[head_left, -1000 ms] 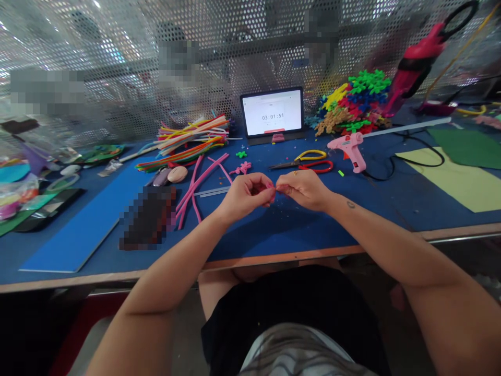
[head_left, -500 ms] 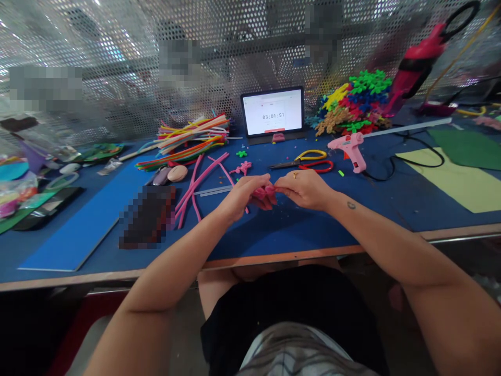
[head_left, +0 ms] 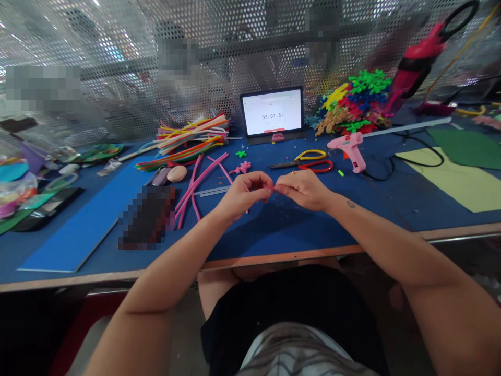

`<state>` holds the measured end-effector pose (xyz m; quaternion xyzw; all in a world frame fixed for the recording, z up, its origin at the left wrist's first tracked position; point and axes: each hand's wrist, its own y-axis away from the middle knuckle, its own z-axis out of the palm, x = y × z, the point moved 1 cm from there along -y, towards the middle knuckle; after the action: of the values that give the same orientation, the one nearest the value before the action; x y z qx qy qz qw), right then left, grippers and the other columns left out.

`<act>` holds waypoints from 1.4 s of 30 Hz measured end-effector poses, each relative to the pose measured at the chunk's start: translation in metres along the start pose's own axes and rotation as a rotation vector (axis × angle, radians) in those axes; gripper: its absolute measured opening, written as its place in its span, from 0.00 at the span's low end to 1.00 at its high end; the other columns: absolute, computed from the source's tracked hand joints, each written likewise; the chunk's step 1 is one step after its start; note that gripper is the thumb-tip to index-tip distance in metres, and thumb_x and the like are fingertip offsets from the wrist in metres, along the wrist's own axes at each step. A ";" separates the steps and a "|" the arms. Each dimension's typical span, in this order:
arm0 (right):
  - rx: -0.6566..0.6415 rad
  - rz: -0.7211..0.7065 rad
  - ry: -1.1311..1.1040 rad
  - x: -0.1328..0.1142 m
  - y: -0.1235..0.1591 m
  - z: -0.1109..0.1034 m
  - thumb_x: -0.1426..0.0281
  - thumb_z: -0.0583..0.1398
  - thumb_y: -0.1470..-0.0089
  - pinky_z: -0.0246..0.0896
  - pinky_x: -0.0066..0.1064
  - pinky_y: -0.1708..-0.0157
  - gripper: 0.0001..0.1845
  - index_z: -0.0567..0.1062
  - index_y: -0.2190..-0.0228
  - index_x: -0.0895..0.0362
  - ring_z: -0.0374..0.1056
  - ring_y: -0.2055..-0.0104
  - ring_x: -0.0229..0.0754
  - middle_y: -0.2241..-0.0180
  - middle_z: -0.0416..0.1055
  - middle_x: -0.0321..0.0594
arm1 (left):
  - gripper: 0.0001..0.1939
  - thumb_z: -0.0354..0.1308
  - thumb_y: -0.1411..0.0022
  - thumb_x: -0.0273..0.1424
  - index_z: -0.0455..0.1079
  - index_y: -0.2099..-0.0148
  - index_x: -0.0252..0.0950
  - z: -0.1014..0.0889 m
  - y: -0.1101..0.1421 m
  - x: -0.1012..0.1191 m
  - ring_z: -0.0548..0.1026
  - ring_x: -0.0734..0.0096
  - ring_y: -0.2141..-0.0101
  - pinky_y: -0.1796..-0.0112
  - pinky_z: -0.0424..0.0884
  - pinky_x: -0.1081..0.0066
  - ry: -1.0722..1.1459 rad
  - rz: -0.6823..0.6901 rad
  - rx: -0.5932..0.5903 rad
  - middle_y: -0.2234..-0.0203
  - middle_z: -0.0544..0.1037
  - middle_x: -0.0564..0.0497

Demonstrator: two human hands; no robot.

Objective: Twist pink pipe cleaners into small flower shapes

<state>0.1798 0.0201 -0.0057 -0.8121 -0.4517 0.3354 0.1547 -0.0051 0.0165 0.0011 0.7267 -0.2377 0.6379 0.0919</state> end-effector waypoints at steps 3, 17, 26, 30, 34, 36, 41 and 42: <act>-0.023 0.188 -0.348 -0.002 -0.002 0.003 0.62 0.51 0.37 0.51 0.23 0.77 0.20 0.67 0.78 0.59 0.59 0.81 0.30 0.82 0.62 0.31 | 0.03 0.58 0.47 0.28 0.70 0.69 0.34 0.002 0.004 0.006 0.68 0.79 0.75 0.71 0.66 0.76 -0.379 0.304 0.097 0.75 0.73 0.53; 0.023 -0.122 0.380 0.009 0.003 -0.003 0.65 0.48 0.35 0.53 0.28 0.70 0.19 0.77 0.64 0.57 0.66 0.70 0.37 0.72 0.75 0.40 | 0.15 0.58 0.46 0.41 0.70 0.70 0.32 -0.003 -0.003 -0.003 0.73 0.75 0.80 0.78 0.69 0.75 0.193 -0.271 -0.068 0.80 0.75 0.50; -0.046 0.054 0.152 0.005 0.000 -0.003 0.63 0.49 0.36 0.51 0.28 0.71 0.21 0.76 0.70 0.59 0.65 0.73 0.36 0.77 0.71 0.39 | 0.09 0.53 0.40 0.31 0.69 0.71 0.33 0.001 0.002 -0.001 0.65 0.82 0.81 0.78 0.61 0.79 -0.510 0.285 0.076 0.82 0.71 0.55; -0.160 0.299 -0.385 0.003 -0.003 -0.002 0.57 0.52 0.39 0.51 0.25 0.76 0.23 0.72 0.76 0.59 0.61 0.80 0.32 0.83 0.64 0.33 | 0.08 0.52 0.39 0.26 0.70 0.70 0.34 -0.002 0.004 0.000 0.69 0.79 0.77 0.75 0.62 0.77 -1.017 0.798 0.167 0.78 0.74 0.53; -0.282 0.470 -0.670 0.003 -0.005 -0.001 0.53 0.53 0.43 0.47 0.25 0.81 0.24 0.68 0.79 0.59 0.57 0.84 0.31 0.83 0.62 0.32 | 0.08 0.52 0.38 0.27 0.71 0.68 0.37 -0.006 0.007 0.003 0.71 0.76 0.75 0.73 0.63 0.74 -1.324 0.972 0.081 0.76 0.76 0.53; -0.268 0.428 -0.560 0.003 -0.005 -0.001 0.56 0.52 0.42 0.49 0.25 0.79 0.22 0.68 0.79 0.58 0.57 0.83 0.31 0.84 0.61 0.32 | 0.08 0.52 0.38 0.29 0.71 0.68 0.37 -0.007 0.008 0.006 0.71 0.75 0.74 0.71 0.65 0.73 -1.243 0.877 0.073 0.75 0.76 0.52; -0.113 0.103 0.156 0.005 -0.001 -0.002 0.65 0.50 0.39 0.48 0.27 0.72 0.18 0.74 0.73 0.59 0.62 0.73 0.36 0.78 0.69 0.38 | 0.13 0.52 0.38 0.38 0.71 0.65 0.33 -0.008 0.002 0.002 0.71 0.76 0.76 0.72 0.69 0.74 -0.432 0.206 -0.044 0.76 0.75 0.51; -0.107 0.058 0.249 0.006 0.000 -0.002 0.66 0.49 0.39 0.47 0.28 0.72 0.18 0.75 0.71 0.58 0.63 0.72 0.37 0.76 0.70 0.39 | 0.13 0.54 0.40 0.38 0.70 0.66 0.33 -0.008 0.000 -0.001 0.71 0.76 0.76 0.72 0.70 0.74 -0.269 0.075 -0.091 0.77 0.75 0.52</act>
<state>0.1832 0.0247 -0.0066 -0.8673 -0.4225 0.2118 0.1564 -0.0117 0.0201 0.0016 0.7914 -0.3035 0.5264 0.0679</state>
